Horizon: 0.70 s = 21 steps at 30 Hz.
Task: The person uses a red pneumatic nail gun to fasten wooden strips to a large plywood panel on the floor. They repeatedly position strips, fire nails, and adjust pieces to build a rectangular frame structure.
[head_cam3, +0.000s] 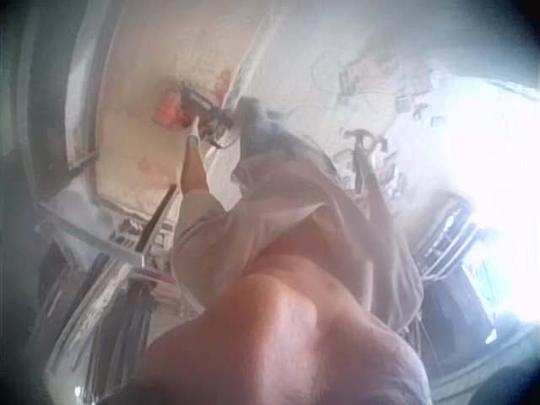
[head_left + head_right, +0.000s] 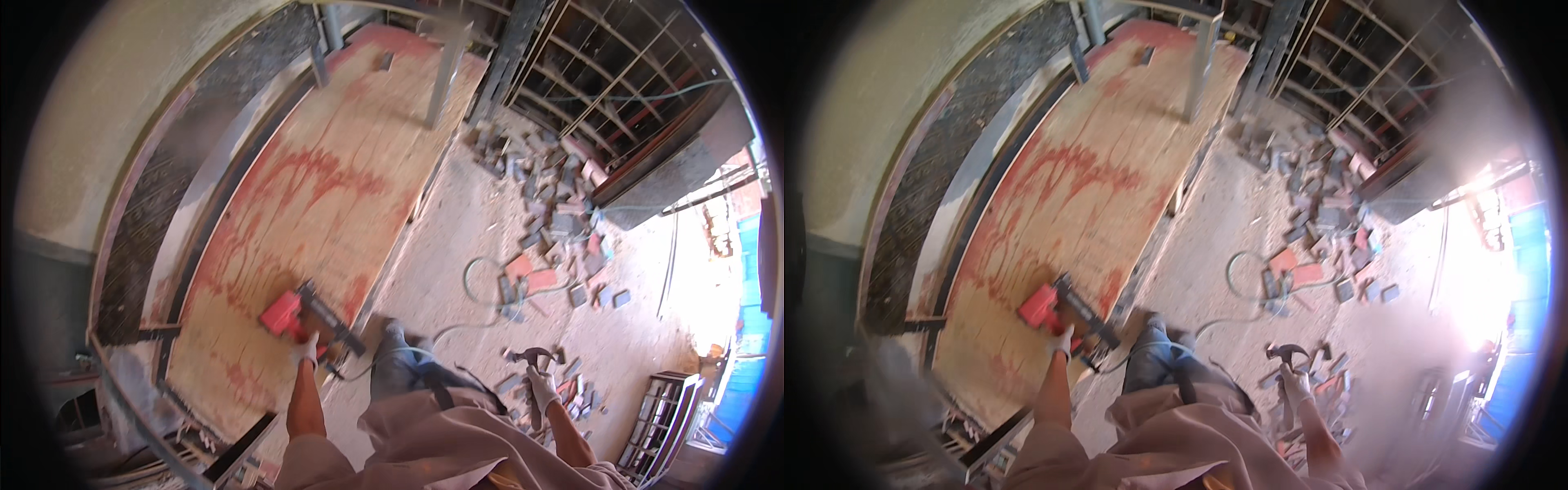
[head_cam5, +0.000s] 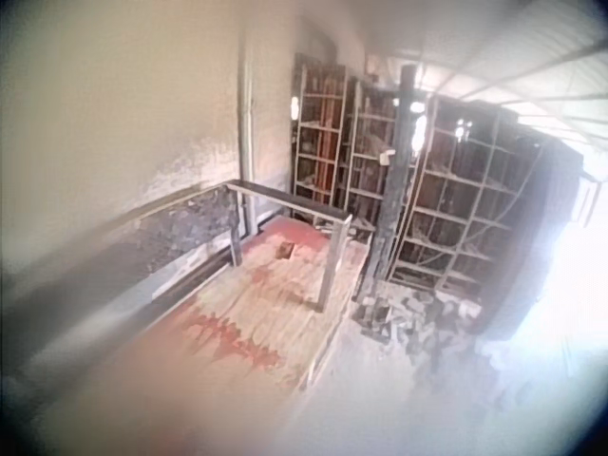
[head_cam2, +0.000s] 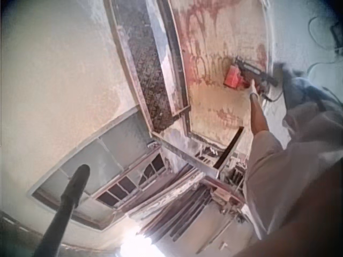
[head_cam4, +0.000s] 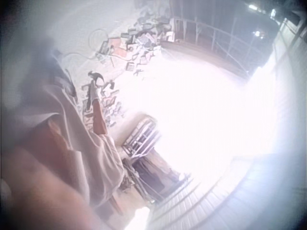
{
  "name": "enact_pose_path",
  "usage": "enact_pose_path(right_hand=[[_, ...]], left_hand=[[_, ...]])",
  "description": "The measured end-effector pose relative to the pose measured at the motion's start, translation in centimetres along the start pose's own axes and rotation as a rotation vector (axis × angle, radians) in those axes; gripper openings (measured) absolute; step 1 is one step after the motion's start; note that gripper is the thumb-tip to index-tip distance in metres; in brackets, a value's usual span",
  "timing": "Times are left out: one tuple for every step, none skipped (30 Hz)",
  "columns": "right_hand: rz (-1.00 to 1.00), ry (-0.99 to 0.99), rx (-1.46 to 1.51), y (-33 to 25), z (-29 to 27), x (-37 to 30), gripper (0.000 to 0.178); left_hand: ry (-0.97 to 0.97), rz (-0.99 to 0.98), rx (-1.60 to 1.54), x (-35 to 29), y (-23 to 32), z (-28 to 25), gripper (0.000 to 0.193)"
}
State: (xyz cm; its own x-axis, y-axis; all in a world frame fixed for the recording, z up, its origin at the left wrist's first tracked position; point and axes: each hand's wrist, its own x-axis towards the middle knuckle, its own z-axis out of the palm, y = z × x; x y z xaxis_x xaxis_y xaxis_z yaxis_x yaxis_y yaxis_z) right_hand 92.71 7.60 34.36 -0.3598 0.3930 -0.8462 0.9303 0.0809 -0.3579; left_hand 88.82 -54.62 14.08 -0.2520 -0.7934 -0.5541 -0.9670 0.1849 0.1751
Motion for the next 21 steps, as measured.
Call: enact_pose_path(right_hand=[[-0.025, -0.007, -0.032, -3.1, -0.7, 0.2, 0.045], [-0.067, -0.038, -0.043, -6.0, -1.4, 0.9, 0.045], [-0.096, -0.04, -0.046, -8.0, -2.4, 1.3, 0.045], [-0.129, -0.076, -0.056, -11.4, -1.9, 2.5, 0.045], [-0.139, -0.09, -0.04, -15.2, -1.6, 3.3, 0.044], [-0.139, -0.055, -0.016, -18.7, -1.7, 3.7, 0.044], [-0.129, -0.028, 0.008, -22.0, -1.7, 4.3, 0.044], [-0.156, -0.042, 0.03, -24.4, -2.5, 6.8, 0.043], [-0.219, -0.04, 0.013, -29.5, -1.4, 6.2, 0.041], [-0.313, -0.057, -0.01, -34.8, -0.4, 5.9, 0.04], [-0.378, -0.053, -0.038, -38.6, -0.6, 5.5, 0.039], [-0.515, -0.028, -0.016, -42.6, -1.1, 5.9, 0.039], [-0.65, -0.008, 0.011, -46.9, -1.7, 6.3, 0.039], [-0.744, 0.011, -0.065, -52.4, -1.1, 5.3, 0.04], [-0.835, 0.027, -0.142, -58.3, -0.6, 3.3, 0.041], [-0.957, 0.001, -0.139, -63.4, -0.4, 2.6, 0.041], [-1.079, -0.022, -0.134, -68.1, 0.0, 1.7, 0.041], [-1.165, -0.033, -0.149, -72.8, 0.8, 0.5, 0.04], [-1.259, -0.059, -0.168, -77.2, 2.3, -0.9, 0.038], [-1.391, -0.102, -0.154, -81.0, 3.2, -1.5, 0.036], [-1.528, -0.152, -0.144, -84.7, 4.4, -2.2, 0.034]], left_hand=[[-0.003, -0.045, -0.076, 0.7, 0.3, 1.7, 0.093], [-0.004, -0.089, -0.148, 1.5, 0.7, 3.5, 0.094], [-0.073, -0.113, -0.054, 0.0, 3.5, 4.6, 0.083], [0.05, -0.073, 0.015, 2.3, 2.3, 5.9, 0.071], [0.161, -0.027, 0.094, 4.4, 2.0, 7.8, 0.06], [0.109, -0.072, 0.082, 3.7, 5.1, 9.2, 0.059], [0.076, -0.106, 0.056, 3.3, 8.6, 9.8, 0.057], [0.049, -0.131, 0.03, 3.1, 11.6, 10.1, 0.056], [0.052, -0.159, -0.004, 3.5, 13.9, 9.6, 0.055], [0.057, -0.171, -0.057, 4.1, 16.7, 9.0, 0.054], [0.04, -0.184, -0.081, 4.4, 18.7, 9.0, 0.053], [0.029, -0.179, -0.105, 5.3, 21.6, 9.1, 0.052], [0.019, -0.16, -0.128, 5.4, 25.0, 9.2, 0.051], [0.043, -0.148, -0.143, 5.8, 27.2, 8.2, 0.05], [0.069, -0.141, -0.155, 5.9, 29.2, 7.2, 0.049], [0.102, -0.127, -0.162, 6.0, 31.1, 6.4, 0.048], [0.139, -0.11, -0.168, 6.0, 32.8, 5.5, 0.047], [0.178, -0.091, -0.164, 5.7, 34.5, 4.9, 0.047], [0.239, -0.061, -0.167, 5.2, 35.9, 3.9, 0.046], [0.285, -0.001, -0.147, 4.4, 38.7, 3.3, 0.045], [0.325, 0.067, -0.133, 3.5, 42.2, 2.4, 0.045]])
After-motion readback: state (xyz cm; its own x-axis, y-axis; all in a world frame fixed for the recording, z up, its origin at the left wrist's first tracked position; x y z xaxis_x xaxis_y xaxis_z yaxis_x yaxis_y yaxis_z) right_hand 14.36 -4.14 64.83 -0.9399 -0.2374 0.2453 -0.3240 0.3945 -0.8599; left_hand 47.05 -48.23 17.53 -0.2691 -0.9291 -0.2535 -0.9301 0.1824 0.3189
